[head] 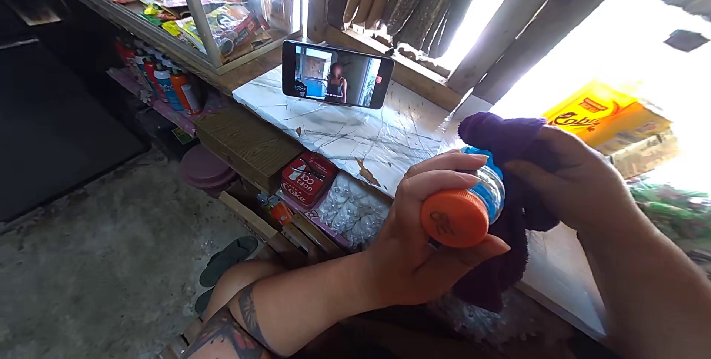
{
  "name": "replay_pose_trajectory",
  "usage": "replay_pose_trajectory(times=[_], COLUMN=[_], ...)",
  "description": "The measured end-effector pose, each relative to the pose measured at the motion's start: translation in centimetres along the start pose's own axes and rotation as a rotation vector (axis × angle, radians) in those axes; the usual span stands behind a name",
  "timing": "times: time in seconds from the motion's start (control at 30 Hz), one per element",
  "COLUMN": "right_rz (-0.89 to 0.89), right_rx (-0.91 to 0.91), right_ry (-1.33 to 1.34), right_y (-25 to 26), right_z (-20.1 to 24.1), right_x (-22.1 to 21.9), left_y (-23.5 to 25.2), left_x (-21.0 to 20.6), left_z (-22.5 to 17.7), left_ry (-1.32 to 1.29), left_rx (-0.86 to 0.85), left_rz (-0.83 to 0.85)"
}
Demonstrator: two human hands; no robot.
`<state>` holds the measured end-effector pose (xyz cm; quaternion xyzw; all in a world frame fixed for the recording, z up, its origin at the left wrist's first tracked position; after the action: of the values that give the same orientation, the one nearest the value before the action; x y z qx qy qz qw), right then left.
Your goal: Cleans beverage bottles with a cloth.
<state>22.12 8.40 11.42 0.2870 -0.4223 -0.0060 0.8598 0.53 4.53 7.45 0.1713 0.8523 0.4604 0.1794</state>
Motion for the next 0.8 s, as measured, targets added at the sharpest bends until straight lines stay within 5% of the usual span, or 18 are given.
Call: replay_pose_trajectory(times=[0.2,0.8], right_rz=[-0.061,0.052], right_rx=[0.139,-0.148], right_ry=[-0.079,-0.143], right_y=[-0.2,0.2], right_z=[2.3,-1.3], right_x=[0.0,0.8], left_y=[-0.3,0.5], left_x=[-0.4,0.4], left_z=[-0.1,0.1], left_ry=[-0.013,-0.003], left_rx=[-0.015,0.011], left_rz=[0.014,-0.001])
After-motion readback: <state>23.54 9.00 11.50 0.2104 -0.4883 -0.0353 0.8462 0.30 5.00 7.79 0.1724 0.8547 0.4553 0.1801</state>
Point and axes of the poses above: each hand's wrist, its own y-axis towards the middle knuckle, its own x-axis out of the back of the hand, z = x × y, the point moved 8 cm from there along y, towards the middle knuckle, and after that the axes turned 2 degrees about x, right-handed, at the moved point
